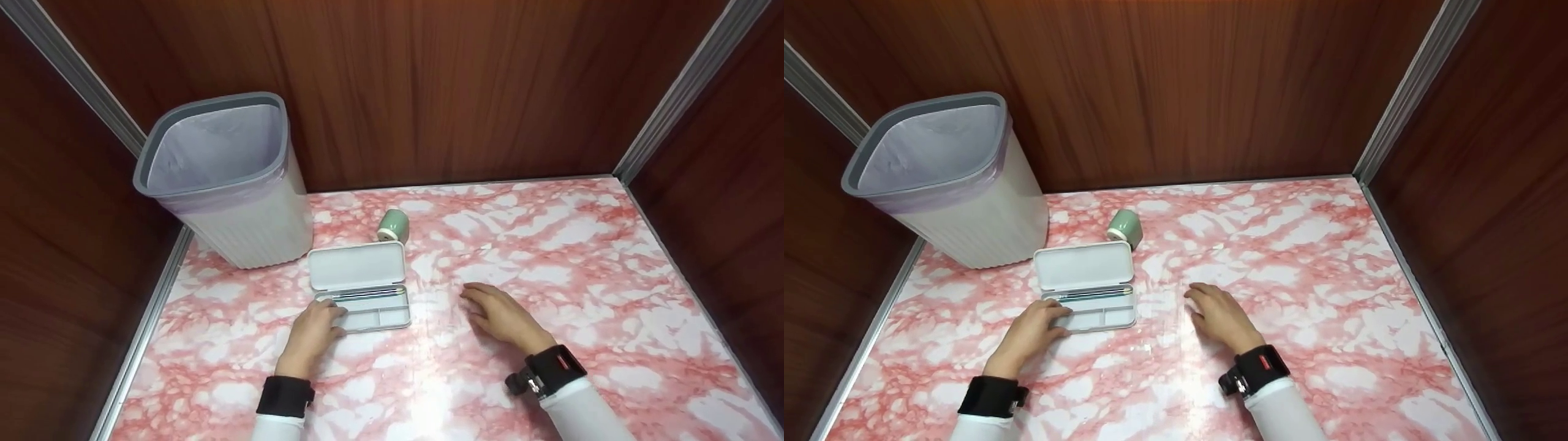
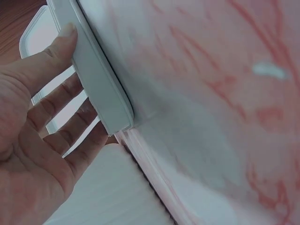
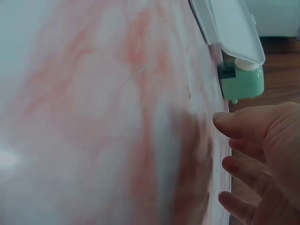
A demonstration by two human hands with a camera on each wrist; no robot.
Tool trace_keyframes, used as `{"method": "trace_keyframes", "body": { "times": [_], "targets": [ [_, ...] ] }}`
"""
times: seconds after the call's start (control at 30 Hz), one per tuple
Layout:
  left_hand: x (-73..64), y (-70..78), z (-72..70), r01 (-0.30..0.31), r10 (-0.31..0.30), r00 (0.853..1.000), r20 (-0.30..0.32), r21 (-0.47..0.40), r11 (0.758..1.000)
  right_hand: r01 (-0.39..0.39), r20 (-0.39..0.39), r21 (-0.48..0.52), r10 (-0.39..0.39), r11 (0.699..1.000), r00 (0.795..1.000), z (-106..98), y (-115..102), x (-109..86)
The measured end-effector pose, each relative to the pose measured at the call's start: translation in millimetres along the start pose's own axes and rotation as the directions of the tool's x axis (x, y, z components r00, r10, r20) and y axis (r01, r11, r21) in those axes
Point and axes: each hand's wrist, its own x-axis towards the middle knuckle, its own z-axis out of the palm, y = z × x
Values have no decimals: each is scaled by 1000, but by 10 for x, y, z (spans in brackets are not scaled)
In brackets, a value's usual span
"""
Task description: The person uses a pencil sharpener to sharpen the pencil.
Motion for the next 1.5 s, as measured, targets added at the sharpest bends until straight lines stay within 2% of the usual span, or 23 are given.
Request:
{"method": "trace_keyframes", "body": {
  "times": [0.2, 0.4, 0.63, 0.83, 1.07, 1.33, 1.5],
  "targets": [
    [7, 14, 0, 9, -9, 1000, 7, 34, 999, 38, 24, -15, -37, 999, 999, -49, -101, 353],
    [31, 40, -14, 8, -8, 1000, 0, 56, 998, 68, 10, -73, -67, 995, 998, -162, -159, 748],
    [47, 37, -44, 2, -3, 1000, 10, 63, 998, 58, -1, -132, -59, 990, 998, -265, -296, 1156],
    [82, 44, -57, 4, -6, 1000, 26, 59, 998, 21, 17, -162, -19, 987, 1000, -277, -418, 1445],
    [121, 54, -92, 46, -46, 998, 46, 9, 999, -19, 35, -170, 26, 985, 999, -221, -523, 1693],
    [200, 87, -75, 26, -25, 999, -27, 39, 999, -43, 121, -177, 65, 983, 991, -144, -618, 1886],
    [266, 120, -40, 14, -12, 999, -34, 58, 998, -81, 177, -162, 110, 983, 978, -125, -616, 1964]
  ]
}}
